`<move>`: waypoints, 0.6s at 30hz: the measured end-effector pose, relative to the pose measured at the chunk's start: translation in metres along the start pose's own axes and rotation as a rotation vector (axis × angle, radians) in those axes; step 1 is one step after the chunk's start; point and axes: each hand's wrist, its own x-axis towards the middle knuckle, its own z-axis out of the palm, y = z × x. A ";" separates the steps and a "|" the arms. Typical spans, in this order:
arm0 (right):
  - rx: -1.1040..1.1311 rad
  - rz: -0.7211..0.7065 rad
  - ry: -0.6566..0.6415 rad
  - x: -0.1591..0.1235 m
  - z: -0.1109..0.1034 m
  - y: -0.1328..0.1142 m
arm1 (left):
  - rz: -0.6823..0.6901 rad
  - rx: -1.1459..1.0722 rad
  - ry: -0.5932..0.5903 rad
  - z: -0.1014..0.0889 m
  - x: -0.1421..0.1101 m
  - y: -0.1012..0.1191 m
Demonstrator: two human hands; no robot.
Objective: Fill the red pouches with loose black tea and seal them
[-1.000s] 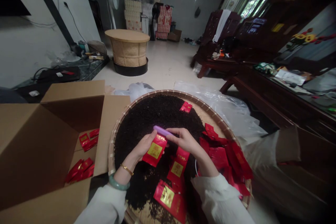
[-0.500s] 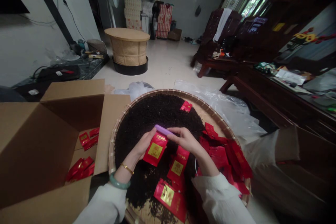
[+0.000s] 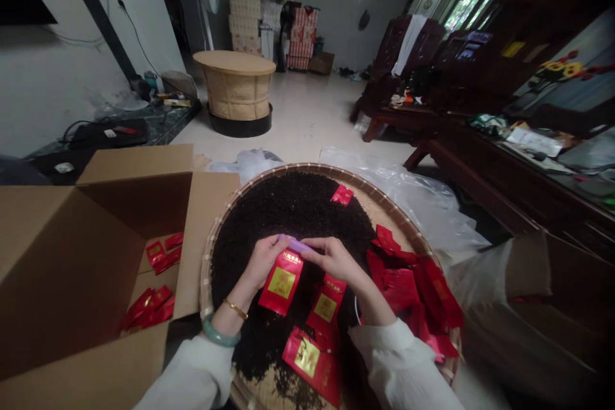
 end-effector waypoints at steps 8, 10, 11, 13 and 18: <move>-0.021 -0.013 -0.023 0.000 0.001 0.001 | 0.031 0.060 0.035 -0.004 0.005 -0.009; -0.032 -0.013 -0.016 0.000 0.002 0.002 | 0.031 0.068 0.037 -0.004 0.005 -0.009; -0.035 -0.012 -0.013 0.000 0.002 0.003 | 0.031 0.071 0.040 -0.003 0.004 -0.008; -0.039 -0.016 -0.008 -0.001 0.003 0.004 | 0.030 0.069 0.046 -0.003 0.004 -0.007; -0.046 -0.019 0.010 -0.001 0.004 0.006 | 0.031 0.062 0.050 -0.002 0.003 -0.008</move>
